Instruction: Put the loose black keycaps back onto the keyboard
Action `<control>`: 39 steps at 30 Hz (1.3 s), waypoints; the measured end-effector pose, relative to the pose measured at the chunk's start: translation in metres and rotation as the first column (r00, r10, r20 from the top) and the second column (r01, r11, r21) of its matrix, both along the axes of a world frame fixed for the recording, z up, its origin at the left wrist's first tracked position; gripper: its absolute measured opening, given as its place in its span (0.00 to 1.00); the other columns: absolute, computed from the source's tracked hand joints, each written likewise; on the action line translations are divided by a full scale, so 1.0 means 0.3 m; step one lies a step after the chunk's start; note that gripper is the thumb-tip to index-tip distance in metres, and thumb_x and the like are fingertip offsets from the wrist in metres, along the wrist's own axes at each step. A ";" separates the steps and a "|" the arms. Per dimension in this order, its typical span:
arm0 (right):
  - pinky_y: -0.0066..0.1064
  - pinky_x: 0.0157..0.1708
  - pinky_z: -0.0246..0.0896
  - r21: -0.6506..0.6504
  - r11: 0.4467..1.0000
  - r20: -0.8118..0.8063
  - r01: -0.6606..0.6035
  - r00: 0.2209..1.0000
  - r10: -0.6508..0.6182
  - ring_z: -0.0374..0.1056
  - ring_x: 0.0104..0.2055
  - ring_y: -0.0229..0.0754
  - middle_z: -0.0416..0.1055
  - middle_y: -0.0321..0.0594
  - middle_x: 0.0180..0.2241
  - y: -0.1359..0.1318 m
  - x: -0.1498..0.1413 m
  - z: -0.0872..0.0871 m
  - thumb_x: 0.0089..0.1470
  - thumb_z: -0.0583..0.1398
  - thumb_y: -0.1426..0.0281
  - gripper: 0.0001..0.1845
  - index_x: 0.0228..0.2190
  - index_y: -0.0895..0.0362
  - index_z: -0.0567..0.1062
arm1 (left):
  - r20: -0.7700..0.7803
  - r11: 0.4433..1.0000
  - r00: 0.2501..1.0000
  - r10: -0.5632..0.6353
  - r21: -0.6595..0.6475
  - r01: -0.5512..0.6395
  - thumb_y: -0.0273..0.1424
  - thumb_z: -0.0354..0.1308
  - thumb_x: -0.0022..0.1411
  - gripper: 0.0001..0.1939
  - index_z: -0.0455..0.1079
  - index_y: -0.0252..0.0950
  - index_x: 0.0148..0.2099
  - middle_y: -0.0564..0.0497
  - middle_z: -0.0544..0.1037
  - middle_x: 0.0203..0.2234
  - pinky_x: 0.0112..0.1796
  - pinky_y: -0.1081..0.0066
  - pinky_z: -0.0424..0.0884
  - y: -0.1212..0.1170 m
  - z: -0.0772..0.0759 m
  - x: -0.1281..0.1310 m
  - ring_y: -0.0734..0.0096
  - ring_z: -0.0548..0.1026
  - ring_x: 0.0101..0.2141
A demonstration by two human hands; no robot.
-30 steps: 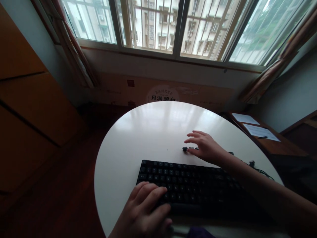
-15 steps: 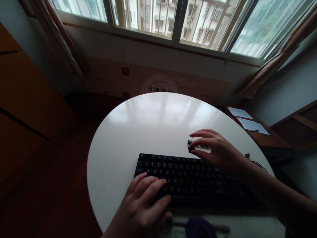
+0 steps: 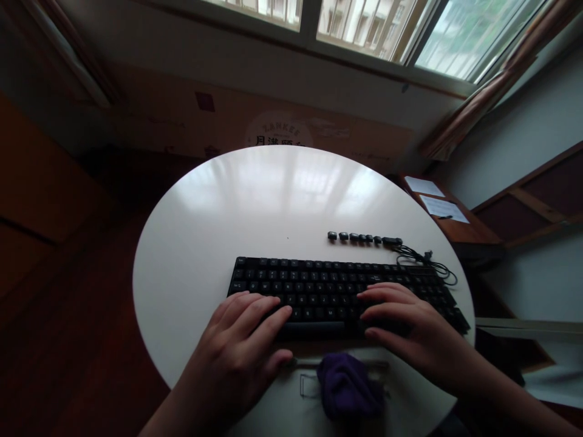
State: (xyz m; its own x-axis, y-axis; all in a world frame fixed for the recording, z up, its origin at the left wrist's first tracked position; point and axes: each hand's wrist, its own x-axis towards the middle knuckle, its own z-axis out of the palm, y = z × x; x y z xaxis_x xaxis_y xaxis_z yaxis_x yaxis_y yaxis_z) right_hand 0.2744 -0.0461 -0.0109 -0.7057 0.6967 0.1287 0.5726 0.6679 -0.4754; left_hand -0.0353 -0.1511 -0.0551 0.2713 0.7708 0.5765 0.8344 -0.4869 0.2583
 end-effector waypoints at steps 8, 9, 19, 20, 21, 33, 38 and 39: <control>0.49 0.54 0.68 0.186 0.982 0.033 -0.030 0.999 0.024 0.69 0.55 0.52 0.78 0.40 0.48 -0.017 -0.032 -0.029 0.60 0.63 0.68 0.06 0.39 0.49 0.80 | -0.019 0.999 1.000 -0.006 -0.035 0.005 0.45 0.51 0.72 0.23 0.72 0.35 0.59 0.42 0.76 0.52 0.56 0.54 0.63 -0.003 -0.007 -0.010 0.51 0.69 0.53; 0.49 0.53 0.68 0.203 0.979 0.029 -0.025 0.999 0.019 0.70 0.54 0.52 0.78 0.40 0.48 -0.019 -0.036 -0.030 0.60 0.63 0.68 0.05 0.38 0.49 0.80 | -0.021 0.999 1.000 -0.017 -0.040 0.016 0.47 0.50 0.72 0.25 0.72 0.36 0.59 0.42 0.75 0.53 0.56 0.54 0.63 -0.003 -0.006 -0.012 0.51 0.68 0.53; 0.47 0.52 0.66 0.222 0.974 0.062 -0.040 0.998 0.026 0.70 0.53 0.51 0.78 0.36 0.49 -0.036 -0.049 -0.010 0.61 0.61 0.70 0.07 0.40 0.49 0.79 | -0.012 0.997 0.999 -0.048 -0.065 0.047 0.51 0.47 0.72 0.29 0.72 0.36 0.60 0.41 0.74 0.55 0.58 0.52 0.60 -0.001 -0.015 -0.023 0.49 0.67 0.55; 0.47 0.52 0.66 0.219 0.975 0.066 -0.043 0.997 0.029 0.70 0.53 0.51 0.78 0.37 0.49 -0.036 -0.049 -0.008 0.61 0.61 0.70 0.07 0.40 0.49 0.78 | -0.012 0.997 0.999 -0.045 -0.065 0.044 0.51 0.48 0.72 0.29 0.72 0.36 0.59 0.41 0.74 0.55 0.58 0.52 0.60 -0.001 -0.015 -0.023 0.49 0.67 0.55; 0.48 0.52 0.66 0.215 0.976 0.071 -0.046 0.997 0.031 0.70 0.53 0.51 0.77 0.37 0.49 -0.036 -0.050 -0.007 0.61 0.61 0.71 0.07 0.40 0.49 0.78 | -0.014 0.997 0.999 -0.044 -0.066 0.043 0.51 0.48 0.71 0.29 0.72 0.36 0.59 0.41 0.74 0.55 0.58 0.52 0.60 -0.002 -0.015 -0.023 0.49 0.67 0.55; 0.48 0.51 0.68 0.261 0.963 0.081 -0.069 0.995 0.049 0.71 0.53 0.50 0.77 0.40 0.50 -0.044 -0.053 -0.017 0.63 0.60 0.71 0.08 0.42 0.50 0.78 | 0.003 0.997 0.999 -0.032 -0.065 0.032 0.48 0.50 0.72 0.25 0.72 0.35 0.59 0.42 0.75 0.53 0.59 0.53 0.60 -0.002 -0.007 -0.016 0.50 0.68 0.55; 0.47 0.50 0.70 0.317 0.945 0.065 -0.077 0.996 0.059 0.72 0.52 0.50 0.78 0.42 0.49 -0.045 -0.059 -0.013 0.63 0.60 0.71 0.08 0.42 0.53 0.78 | 0.000 0.997 1.000 -0.031 -0.070 0.031 0.48 0.50 0.72 0.25 0.72 0.36 0.59 0.42 0.75 0.54 0.59 0.52 0.60 -0.003 -0.006 -0.013 0.50 0.68 0.55; 0.47 0.50 0.70 0.319 0.945 0.069 -0.079 0.996 0.060 0.72 0.51 0.50 0.78 0.42 0.49 -0.046 -0.061 -0.012 0.63 0.60 0.71 0.08 0.42 0.53 0.78 | 0.001 0.997 1.000 -0.027 -0.071 0.027 0.48 0.49 0.72 0.25 0.72 0.36 0.59 0.42 0.75 0.54 0.59 0.52 0.60 -0.004 -0.005 -0.012 0.50 0.68 0.55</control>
